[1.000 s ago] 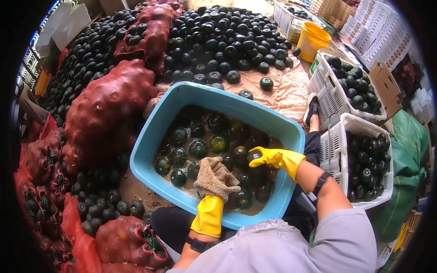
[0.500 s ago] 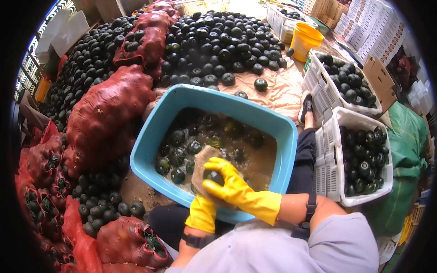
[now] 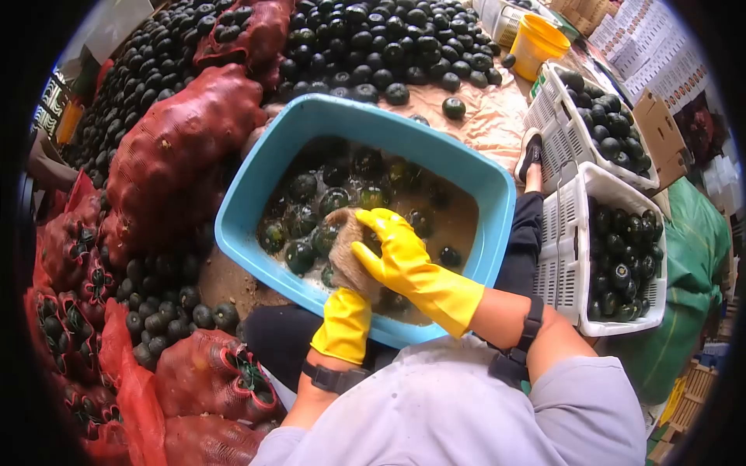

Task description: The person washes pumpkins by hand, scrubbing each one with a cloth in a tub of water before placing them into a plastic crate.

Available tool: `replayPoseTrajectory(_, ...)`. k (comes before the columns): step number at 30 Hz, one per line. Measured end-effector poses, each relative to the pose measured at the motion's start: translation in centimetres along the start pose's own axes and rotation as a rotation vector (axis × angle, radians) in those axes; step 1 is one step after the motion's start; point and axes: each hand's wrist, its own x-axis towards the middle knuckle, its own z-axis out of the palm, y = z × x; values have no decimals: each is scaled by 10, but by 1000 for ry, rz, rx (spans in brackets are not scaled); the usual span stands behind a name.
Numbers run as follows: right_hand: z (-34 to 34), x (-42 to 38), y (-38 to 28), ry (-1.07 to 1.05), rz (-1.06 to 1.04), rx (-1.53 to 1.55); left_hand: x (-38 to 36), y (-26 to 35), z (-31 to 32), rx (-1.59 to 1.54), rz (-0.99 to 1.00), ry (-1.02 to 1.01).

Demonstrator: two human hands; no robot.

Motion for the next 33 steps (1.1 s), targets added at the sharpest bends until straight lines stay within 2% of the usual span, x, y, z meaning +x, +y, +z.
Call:
replayPoseTrajectory(1, -2, -4, -1, -67, 111, 147, 9, 0, -14, 224, -32, -281)
replayPoseTrajectory(3, -12, -6, 1, -197, 317, 435, -11, -52, -4, -105, -154, -270)
replayPoseTrajectory(4, -28, 5, -8, -281, 789, 976, -3, -9, -15, -443, -288, -229)
replayPoseTrajectory(5, -14, 2, 3, -59, 729, 1213, 0, -17, -12, 38, 57, -261)
replayPoseTrajectory(7, 7, -8, 17, 244, 763, 1362, -8, 6, -5, 283, -14, -219)
replayPoseTrajectory(8, 16, -13, 23, 282, 604, 1232, -6, 11, -6, 108, -115, -190)
replayPoseTrajectory(10, -5, -19, 31, 24, 321, 605, -1, 23, -9, -258, -297, -82)
replayPoseTrajectory(11, -27, -11, 26, -129, 170, 346, -8, 4, -10, -189, -188, -109)
replayPoseTrajectory(12, -41, -10, 18, -219, 183, 166, -16, -14, -10, -122, -78, -129)
replayPoseTrajectory(13, -46, -6, 17, -348, 260, 214, -1, 2, -27, -132, -55, -177)
replayPoseTrajectory(15, -65, 8, 1, -540, 540, 512, -4, 10, -12, -455, -286, -11)
replayPoseTrajectory(17, -39, 1, 24, -404, 686, 1051, -15, -10, -2, 2, -52, -1)
replayPoseTrajectory(18, -21, -10, 21, -224, 887, 1296, -18, -18, 0, 234, 67, 5)
replayPoseTrajectory(19, -1, -21, 21, 28, 1026, 1239, -13, -6, -5, 142, -71, -17)
replayPoseTrajectory(21, 17, -37, 48, 87, 582, 742, 0, 27, -17, -47, -350, -75)
replayPoseTrajectory(22, -5, -29, 50, -100, 419, 323, -1, 17, -17, 15, -258, -148)
replayPoseTrajectory(23, -21, -24, 41, -140, 215, 199, -2, 6, -17, 72, -162, -212)
replayPoseTrajectory(25, -52, -6, 3, -522, 399, 135, 4, 30, -30, -92, -65, -153)
replayPoseTrajectory(26, -63, 0, -6, -517, 478, 264, 14, 32, -29, -195, -40, -41)
replayPoseTrajectory(27, -52, -9, 18, -492, 602, 624, 5, 20, -20, -110, -4, -5)
replayPoseTrajectory(29, -19, -17, 19, -197, 699, 1190, -20, -16, 2, 72, 63, 66)
replayPoseTrajectory(30, 9, -30, 33, 4, 712, 1010, -8, 7, -10, 188, 38, 23)
replayPoseTrajectory(31, 18, -25, 27, 127, 673, 864, -2, 13, -9, 143, -61, 18)
replayPoseTrajectory(33, 0, -30, 26, 22, 452, 217, -2, 18, -10, 51, -271, -26)
